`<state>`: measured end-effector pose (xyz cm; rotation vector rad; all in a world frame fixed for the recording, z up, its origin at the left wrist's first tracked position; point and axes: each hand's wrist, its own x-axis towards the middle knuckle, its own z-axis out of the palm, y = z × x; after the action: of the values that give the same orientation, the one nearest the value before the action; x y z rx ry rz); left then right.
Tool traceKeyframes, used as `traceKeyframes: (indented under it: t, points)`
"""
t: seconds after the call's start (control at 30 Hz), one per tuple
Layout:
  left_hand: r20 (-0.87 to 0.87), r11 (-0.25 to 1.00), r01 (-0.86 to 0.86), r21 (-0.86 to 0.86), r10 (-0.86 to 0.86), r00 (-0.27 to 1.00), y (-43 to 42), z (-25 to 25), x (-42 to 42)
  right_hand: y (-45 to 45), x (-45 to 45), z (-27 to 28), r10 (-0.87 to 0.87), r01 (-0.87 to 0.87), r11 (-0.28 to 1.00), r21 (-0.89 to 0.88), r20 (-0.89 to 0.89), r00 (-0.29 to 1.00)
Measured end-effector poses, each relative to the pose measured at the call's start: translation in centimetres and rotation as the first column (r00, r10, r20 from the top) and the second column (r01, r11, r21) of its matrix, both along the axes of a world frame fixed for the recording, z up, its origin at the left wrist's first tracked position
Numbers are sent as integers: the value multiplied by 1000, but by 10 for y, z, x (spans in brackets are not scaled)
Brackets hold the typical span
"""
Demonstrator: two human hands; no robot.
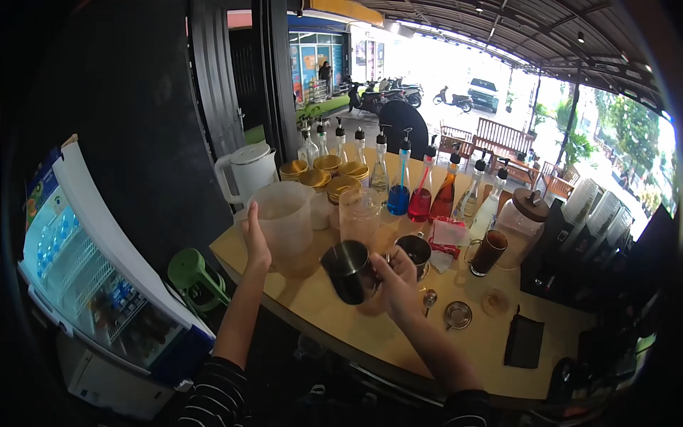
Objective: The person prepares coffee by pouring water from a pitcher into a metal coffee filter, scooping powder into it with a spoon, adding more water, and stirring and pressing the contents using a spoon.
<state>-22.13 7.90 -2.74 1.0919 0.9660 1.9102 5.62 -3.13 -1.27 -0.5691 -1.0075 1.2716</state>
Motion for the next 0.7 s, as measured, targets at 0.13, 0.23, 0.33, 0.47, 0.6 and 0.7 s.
traceKeyframes:
  t: [0.13,0.23,0.33,0.47,0.6,0.7]
  points:
    - [202,1000,-19,4,18,979,3,11,-22,4,-32,-41,-75,70,990,-124,-35,997]
    - [219,997,76,25,-80,972,14,7,-48,21,-46,-83,-60,46,994,-103,-133,989]
    - [113,982,180,62,-186,976,12,15,-64,25,-61,-107,-122,96,982,-164,-157,980]
    - [-209,945,317,85,-294,933,11,28,-82,27,-79,-116,-160,126,973,-192,-175,971]
    - [-284,915,404,12,-384,879,3,39,-92,33,-93,-124,-143,108,978,-181,-198,970]
    - [-348,908,419,-14,-398,849,-3,40,-91,39,-103,-135,-182,153,970,-188,-146,972]
